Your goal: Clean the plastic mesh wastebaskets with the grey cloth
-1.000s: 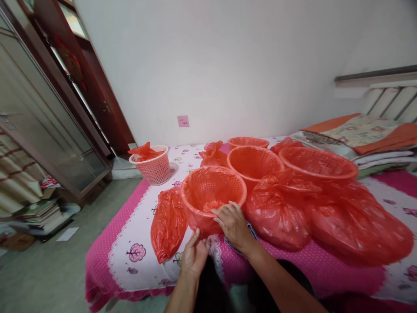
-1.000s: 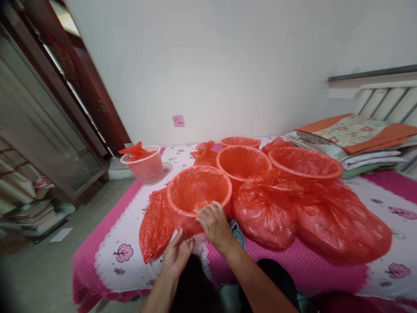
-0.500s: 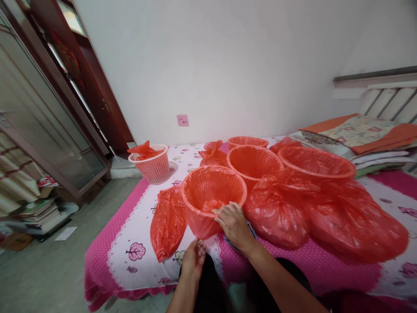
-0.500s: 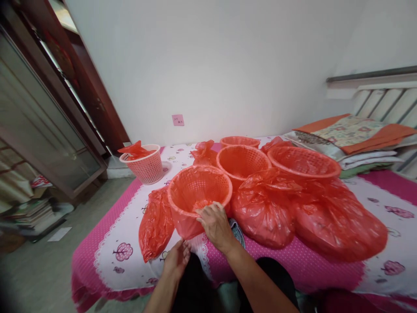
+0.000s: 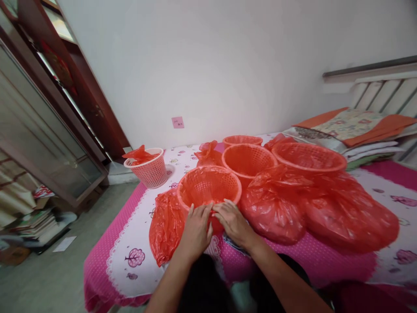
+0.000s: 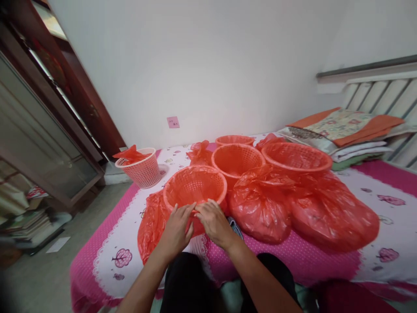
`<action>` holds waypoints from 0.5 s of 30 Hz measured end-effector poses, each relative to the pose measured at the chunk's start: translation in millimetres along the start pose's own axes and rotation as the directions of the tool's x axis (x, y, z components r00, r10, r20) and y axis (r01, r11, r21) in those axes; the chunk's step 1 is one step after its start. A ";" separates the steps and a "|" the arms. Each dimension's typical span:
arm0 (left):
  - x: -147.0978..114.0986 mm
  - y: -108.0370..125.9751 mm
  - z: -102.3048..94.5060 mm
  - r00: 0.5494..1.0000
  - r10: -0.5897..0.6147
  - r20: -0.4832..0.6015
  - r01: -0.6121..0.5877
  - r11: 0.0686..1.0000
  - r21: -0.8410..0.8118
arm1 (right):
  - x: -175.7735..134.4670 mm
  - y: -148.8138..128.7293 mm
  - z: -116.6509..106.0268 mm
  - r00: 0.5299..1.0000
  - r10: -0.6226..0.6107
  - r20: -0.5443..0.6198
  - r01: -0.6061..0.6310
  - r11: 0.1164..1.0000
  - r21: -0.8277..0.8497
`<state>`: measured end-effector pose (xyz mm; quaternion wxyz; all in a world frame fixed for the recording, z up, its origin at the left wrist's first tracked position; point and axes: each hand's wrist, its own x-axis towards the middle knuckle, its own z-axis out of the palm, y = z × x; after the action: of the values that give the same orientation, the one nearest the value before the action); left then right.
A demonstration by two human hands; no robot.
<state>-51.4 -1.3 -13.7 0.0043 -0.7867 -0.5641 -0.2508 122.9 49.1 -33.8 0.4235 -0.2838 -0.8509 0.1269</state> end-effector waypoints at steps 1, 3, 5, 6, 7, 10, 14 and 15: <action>6.9 0.0 -3.3 0.997 -0.005 0.071 0.000 0.998 0.069 | -2.1 0.6 -5.9 0.997 0.022 -0.069 -0.018 0.998 0.057; 19.2 2.1 -10.2 0.983 -0.038 0.182 0.004 0.983 0.184 | -10.2 4.6 -16.1 0.954 0.143 -0.262 -0.104 0.982 0.156; 29.5 5.2 -15.6 0.962 -0.058 0.267 -0.016 0.964 0.266 | -22.6 12.2 -21.1 0.857 0.329 -0.397 -0.230 0.933 0.277; 33.6 6.3 -17.0 0.952 -0.057 0.302 -0.035 0.956 0.291 | -29.9 17.1 -21.1 0.809 0.422 -0.409 -0.289 0.892 0.349; 36.9 6.9 -17.4 0.942 -0.053 0.331 -0.054 0.951 0.305 | -37.5 22.3 -19.7 0.769 0.506 -0.390 -0.340 0.841 0.420; 41.0 6.1 -14.2 0.918 -0.034 0.396 -0.099 0.946 0.310 | -59.2 37.3 -8.5 0.673 0.685 -0.278 -0.440 0.673 0.594; 37.1 4.8 -13.8 0.903 -0.043 0.428 -0.102 0.945 0.310 | -78.4 45.1 12.0 0.518 0.847 -0.117 -0.499 0.410 0.763; 35.6 5.3 -16.5 0.903 -0.058 0.425 -0.089 0.944 0.317 | -81.0 43.2 16.8 0.486 0.872 -0.057 -0.507 0.334 0.795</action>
<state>-44.7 23.6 16.4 0.0134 -0.8152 -0.5785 0.0259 164.6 36.6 -116.3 0.5885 -0.4725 -0.3854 0.5310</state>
